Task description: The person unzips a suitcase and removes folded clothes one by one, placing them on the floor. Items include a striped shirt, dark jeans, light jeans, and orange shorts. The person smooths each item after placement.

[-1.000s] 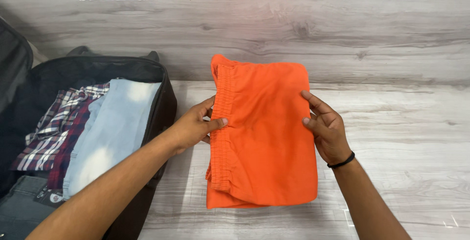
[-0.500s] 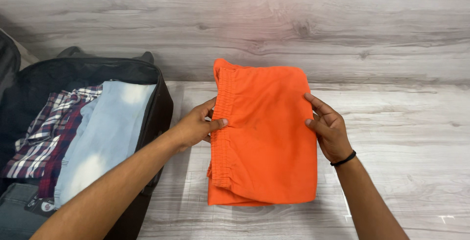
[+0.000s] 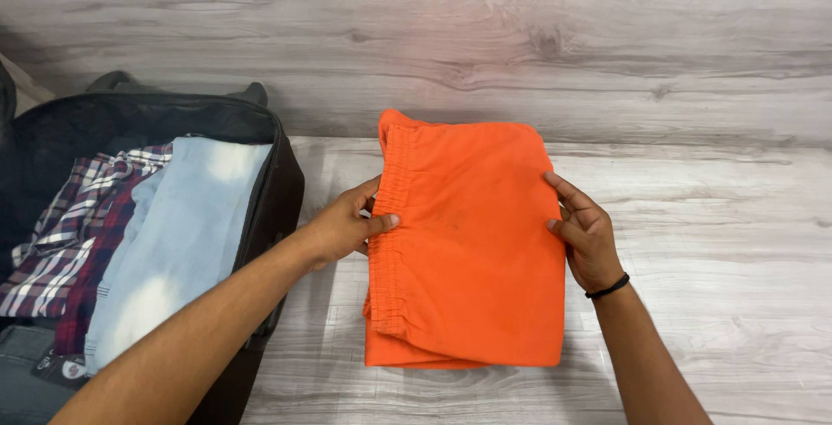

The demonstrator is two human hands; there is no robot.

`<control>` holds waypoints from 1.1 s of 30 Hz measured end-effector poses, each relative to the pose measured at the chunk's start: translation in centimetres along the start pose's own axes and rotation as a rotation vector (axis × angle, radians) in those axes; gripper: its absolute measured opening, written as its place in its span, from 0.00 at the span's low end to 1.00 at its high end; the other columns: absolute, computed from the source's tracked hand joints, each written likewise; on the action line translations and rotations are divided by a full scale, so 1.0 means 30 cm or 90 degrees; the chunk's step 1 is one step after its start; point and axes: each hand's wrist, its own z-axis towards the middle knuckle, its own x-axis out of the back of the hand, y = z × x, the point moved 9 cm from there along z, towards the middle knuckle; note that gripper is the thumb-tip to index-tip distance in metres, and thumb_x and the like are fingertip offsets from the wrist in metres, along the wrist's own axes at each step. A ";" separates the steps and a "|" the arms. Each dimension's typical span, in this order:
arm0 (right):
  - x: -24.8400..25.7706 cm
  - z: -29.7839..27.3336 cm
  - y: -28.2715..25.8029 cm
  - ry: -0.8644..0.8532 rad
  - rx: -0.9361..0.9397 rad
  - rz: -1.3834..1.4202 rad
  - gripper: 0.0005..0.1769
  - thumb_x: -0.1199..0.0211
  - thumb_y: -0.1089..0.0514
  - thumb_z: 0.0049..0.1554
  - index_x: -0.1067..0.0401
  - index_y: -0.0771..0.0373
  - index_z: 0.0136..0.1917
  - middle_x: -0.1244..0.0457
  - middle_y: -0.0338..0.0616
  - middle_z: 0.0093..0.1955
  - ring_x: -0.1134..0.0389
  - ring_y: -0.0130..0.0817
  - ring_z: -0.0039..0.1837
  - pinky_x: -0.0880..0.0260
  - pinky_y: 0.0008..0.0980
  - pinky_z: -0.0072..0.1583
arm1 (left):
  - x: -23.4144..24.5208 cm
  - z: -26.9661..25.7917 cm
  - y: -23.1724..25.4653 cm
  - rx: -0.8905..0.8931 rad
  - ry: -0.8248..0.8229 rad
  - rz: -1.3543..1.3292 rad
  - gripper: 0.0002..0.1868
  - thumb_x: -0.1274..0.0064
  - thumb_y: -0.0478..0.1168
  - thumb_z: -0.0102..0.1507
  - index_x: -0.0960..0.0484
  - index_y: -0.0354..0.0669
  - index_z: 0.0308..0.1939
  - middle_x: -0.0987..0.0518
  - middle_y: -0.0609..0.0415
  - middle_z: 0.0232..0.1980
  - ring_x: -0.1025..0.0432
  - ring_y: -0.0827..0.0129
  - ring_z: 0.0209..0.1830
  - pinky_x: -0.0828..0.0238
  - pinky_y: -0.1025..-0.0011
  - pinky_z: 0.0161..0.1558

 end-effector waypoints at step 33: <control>0.057 -0.208 0.188 0.102 -0.207 -0.054 0.41 0.43 0.58 0.56 0.51 0.61 0.80 0.33 0.56 0.63 0.30 0.42 0.63 0.26 0.40 0.58 | -0.030 0.011 -0.118 0.110 -0.059 0.160 0.71 0.34 0.52 0.54 0.80 0.46 0.78 0.42 0.35 0.76 0.31 0.49 0.69 0.19 0.58 0.53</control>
